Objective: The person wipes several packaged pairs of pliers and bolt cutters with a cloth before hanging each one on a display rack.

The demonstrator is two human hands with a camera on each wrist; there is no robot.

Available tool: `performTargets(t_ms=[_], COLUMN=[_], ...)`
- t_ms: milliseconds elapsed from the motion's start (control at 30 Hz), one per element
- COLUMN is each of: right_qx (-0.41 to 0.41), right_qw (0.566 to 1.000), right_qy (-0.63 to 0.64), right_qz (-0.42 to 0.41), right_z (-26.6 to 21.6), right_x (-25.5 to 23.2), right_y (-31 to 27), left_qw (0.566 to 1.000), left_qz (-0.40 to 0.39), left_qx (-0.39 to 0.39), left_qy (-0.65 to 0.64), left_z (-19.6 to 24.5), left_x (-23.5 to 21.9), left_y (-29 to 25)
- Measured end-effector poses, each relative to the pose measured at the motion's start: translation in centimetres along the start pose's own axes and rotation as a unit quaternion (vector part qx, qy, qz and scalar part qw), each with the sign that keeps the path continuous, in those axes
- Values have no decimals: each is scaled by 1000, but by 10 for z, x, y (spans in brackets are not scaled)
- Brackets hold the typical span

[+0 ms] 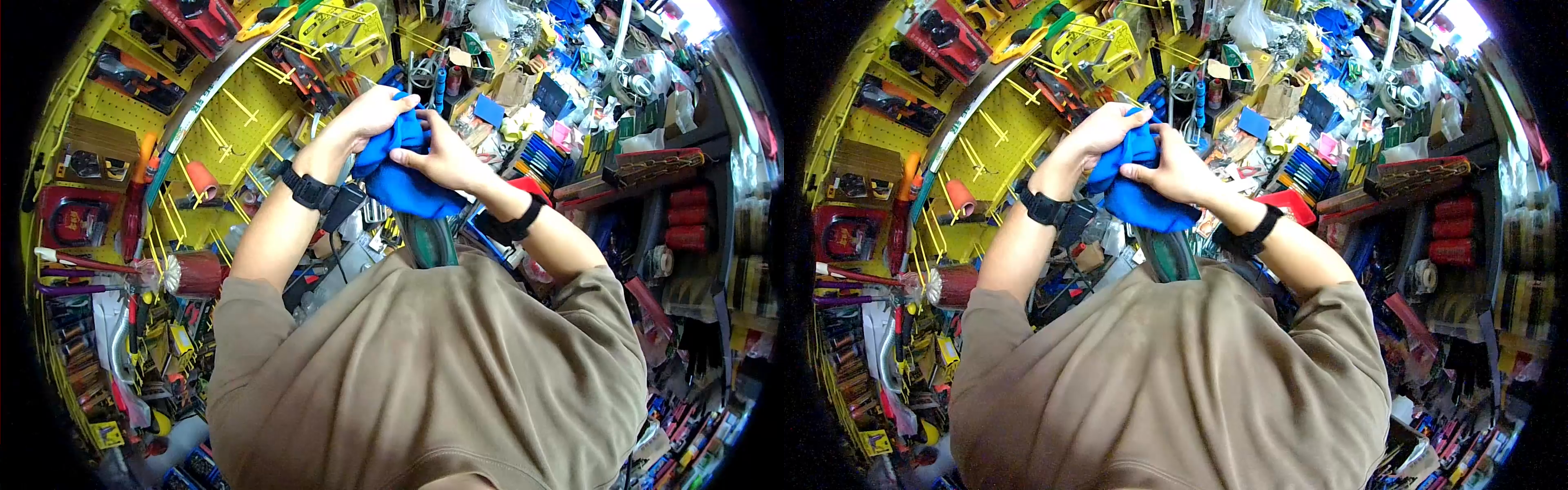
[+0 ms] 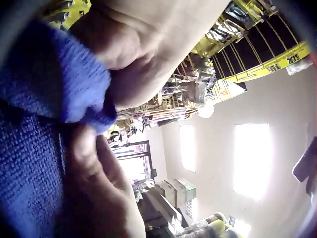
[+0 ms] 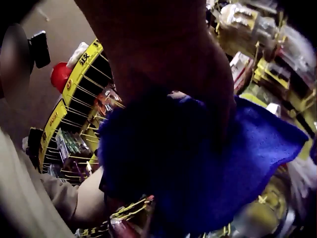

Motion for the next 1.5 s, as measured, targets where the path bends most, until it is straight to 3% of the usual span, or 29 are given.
performTargets(t_ms=[33, 67, 133, 167, 200, 267, 367, 467, 500, 600, 667, 700, 800, 867, 933, 967, 1067, 1100, 1133, 1200, 1267, 1300, 1333, 1400, 1467, 1500], right_qx=[79, 79, 31, 89, 131, 166, 201, 242, 245, 252, 242, 251, 179, 188, 226, 237, 277, 294, 291, 220, 168, 120, 82, 134, 227, 230], right_qw=[997, 997, 981, 960, 962, 952, 954, 928, 921, 909, 893, 893, 874, 860, 850, 864, 854, 852, 839, 796, 758, 750, 727, 746, 782, 778], right_qy=[9, 11, 183, 248, 223, 239, 210, 283, 302, 330, 376, 372, 423, 429, 444, 409, 398, 392, 422, 492, 553, 577, 600, 568, 537, 557], right_qz=[-16, -17, -52, -95, -91, -96, -70, 12, 21, 43, 48, 43, 157, 204, 173, 171, 189, 186, 184, 275, 303, 298, 323, 321, 220, 179], right_z=[-6, 12, 55, 35, 33, 38, 33, 63, 72, 80, 99, 96, 87, 83, 93, 95, 100, 89, 111, 129, 114, 111, 136, 149, 150, 148], right_x=[-2, 10, 50, 41, 36, 33, 23, 35, 38, 36, 42, 37, 30, 22, 20, 18, 12, 2, -2, -26, -58, -69, -76, -80, -65, -51], right_y=[-7, -5, 5, -3, -5, -6, -13, -15, -12, -15, -11, -12, -3, 0, 4, 5, 6, 4, 12, 29, 26, 25, 28, 16, -1, -7], left_qw=[998, 993, 992, 952, 873, 871, 865, 907, 928, 935, 974, 980, 975, 989, 988, 989, 996, 997, 993, 995, 988, 989, 989, 987, 987, 987], left_qz=[34, 69, 77, 132, 180, 208, 272, 157, 160, 184, 113, 52, 49, 73, -3, -3, -7, -34, -62, -69, -87, -91, -93, -93, -98, -101], left_qx=[43, 86, 74, 116, 150, 121, 297, 377, 328, 303, 159, 127, 158, 63, -3, -6, 18, 57, 96, 67, 128, 117, 116, 134, 130, 125], left_qy=[16, 32, 64, 251, 427, 428, 298, 104, 69, -2, -114, -144, -149, -111, -152, -150, -83, -35, 13, -5, 20, 18, 18, -3, -5, -6], left_z=[-3, -6, -10, 4, 15, 10, 4, -35, -37, -95, -149, -146, -140, -151, -162, -158, -152, -155, -160, -161, -147, -145, -146, -147, -150, -153], left_x=[-4, -9, -20, -19, -14, -14, -22, -41, -31, -40, -40, -22, 2, 5, 4, 7, 12, 10, 8, 9, 16, 16, 16, 16, 14, 12], left_y=[3, 6, 9, -2, -14, -24, -36, -23, -38, -35, -32, -43, -60, -60, -59, -62, -62, -57, -53, -55, -58, -59, -59, -56, -52, -49])
Point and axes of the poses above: each hand's wrist, its own y-axis towards the middle knuckle, its own x-axis out of the palm, z = x × y, the point moved 5 cm from there along y, towards the middle knuckle, and after that the axes turned 12 degrees about -y, right-handed, at the moved point
